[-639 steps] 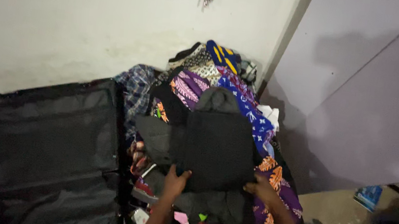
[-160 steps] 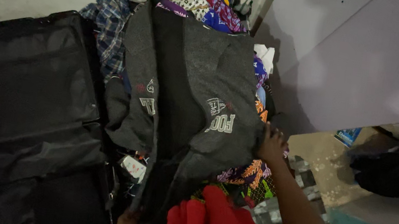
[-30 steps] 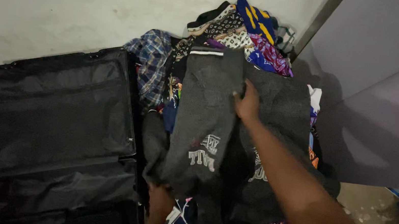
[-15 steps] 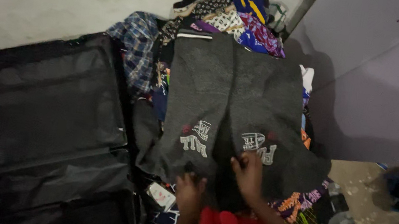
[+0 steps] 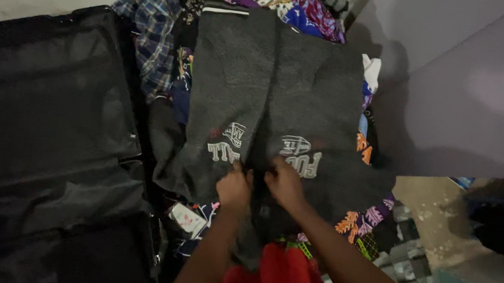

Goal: The person is packing a suitcase by picking up items of clothing from a bed and folding them before placing them inside the open suitcase.

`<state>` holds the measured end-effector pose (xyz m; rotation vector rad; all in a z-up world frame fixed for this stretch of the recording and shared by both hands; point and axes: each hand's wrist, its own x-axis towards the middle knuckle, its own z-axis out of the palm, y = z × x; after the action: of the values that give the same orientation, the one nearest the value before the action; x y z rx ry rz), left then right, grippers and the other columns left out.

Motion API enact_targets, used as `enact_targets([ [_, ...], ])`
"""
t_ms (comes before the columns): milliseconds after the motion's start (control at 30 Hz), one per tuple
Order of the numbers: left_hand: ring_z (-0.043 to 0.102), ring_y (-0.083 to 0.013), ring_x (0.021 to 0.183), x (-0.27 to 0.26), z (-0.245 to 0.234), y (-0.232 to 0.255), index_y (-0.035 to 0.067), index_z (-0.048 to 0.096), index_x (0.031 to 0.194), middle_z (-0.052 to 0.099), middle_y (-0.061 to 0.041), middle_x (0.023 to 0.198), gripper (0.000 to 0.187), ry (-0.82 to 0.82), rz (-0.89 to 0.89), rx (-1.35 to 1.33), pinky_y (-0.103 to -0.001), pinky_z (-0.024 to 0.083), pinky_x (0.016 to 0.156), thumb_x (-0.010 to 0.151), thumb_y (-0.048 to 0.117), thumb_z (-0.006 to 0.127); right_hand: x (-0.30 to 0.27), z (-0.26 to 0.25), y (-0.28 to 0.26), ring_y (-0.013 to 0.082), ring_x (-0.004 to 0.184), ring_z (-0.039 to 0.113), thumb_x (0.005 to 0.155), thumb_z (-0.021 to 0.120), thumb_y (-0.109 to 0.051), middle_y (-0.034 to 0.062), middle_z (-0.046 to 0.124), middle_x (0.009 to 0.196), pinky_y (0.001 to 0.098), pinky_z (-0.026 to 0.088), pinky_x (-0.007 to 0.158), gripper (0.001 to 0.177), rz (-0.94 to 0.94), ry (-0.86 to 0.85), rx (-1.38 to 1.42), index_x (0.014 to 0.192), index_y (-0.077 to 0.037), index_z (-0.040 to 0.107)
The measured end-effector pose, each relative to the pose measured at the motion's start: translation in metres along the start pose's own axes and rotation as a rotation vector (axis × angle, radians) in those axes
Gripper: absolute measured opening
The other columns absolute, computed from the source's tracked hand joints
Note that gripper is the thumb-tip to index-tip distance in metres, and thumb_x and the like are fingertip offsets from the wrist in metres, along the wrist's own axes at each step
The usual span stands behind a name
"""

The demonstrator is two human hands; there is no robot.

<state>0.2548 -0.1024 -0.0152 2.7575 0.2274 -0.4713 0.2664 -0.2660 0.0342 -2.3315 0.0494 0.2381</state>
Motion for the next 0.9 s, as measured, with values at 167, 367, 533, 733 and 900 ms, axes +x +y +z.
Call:
enact_targets([
  [167,0.074,-0.0366,0.091,0.009,0.041,-0.016,0.008,0.061,0.121,0.075,-0.017,0.1,0.035,-0.2,0.326,0.059,-0.05,0.058,0.075,0.09,0.026,0.061,-0.008,0.0,0.008,0.0305,0.119,0.059,0.084,0.074,-0.007,0.0173,0.058,0.135,0.0421,0.048,0.098,0.066,-0.07,-0.387,0.207,0.143,-0.004,0.046],
  [367,0.069,-0.0381,0.1,-0.037,0.058,-0.065,0.009,0.068,0.121,0.073,-0.021,0.105,0.046,-0.344,0.347,-0.196,-0.046,0.052,0.09,0.089,0.041,0.069,-0.041,-0.005,0.078,0.021,0.104,0.072,0.095,0.07,-0.012,0.0084,0.076,0.113,0.0335,0.058,0.096,0.02,-0.066,0.14,0.581,0.114,-0.005,0.071],
  [533,0.073,-0.034,0.097,-0.092,0.06,-0.107,0.006,0.071,0.116,0.076,-0.017,0.105,0.035,-0.214,0.216,-0.532,-0.044,0.056,0.083,0.092,0.031,0.064,-0.081,-0.058,0.179,0.0195,0.097,0.07,0.091,0.064,-0.009,0.0062,0.073,0.105,0.0344,0.057,0.086,0.026,0.404,0.937,0.611,0.117,-0.008,0.068],
  [733,0.072,-0.0205,0.079,-0.112,0.074,-0.115,0.006,0.068,0.119,0.077,-0.008,0.093,0.032,-0.22,0.126,-0.96,-0.034,0.058,0.068,0.091,0.021,0.065,-0.085,-0.107,0.254,0.0281,0.106,0.068,0.093,0.061,-0.025,0.0108,0.073,0.116,0.0461,0.053,0.094,0.034,0.97,0.514,1.641,0.122,-0.007,0.066],
  [900,0.072,-0.0123,0.077,-0.103,0.053,-0.11,0.008,0.068,0.124,0.075,-0.004,0.095,0.035,-0.193,0.041,-0.936,-0.028,0.055,0.065,0.096,0.029,0.063,-0.07,-0.106,0.264,0.0372,0.12,0.066,0.094,0.064,-0.03,0.0185,0.071,0.129,0.0567,0.049,0.105,0.042,0.747,0.429,1.871,0.126,-0.002,0.064],
])
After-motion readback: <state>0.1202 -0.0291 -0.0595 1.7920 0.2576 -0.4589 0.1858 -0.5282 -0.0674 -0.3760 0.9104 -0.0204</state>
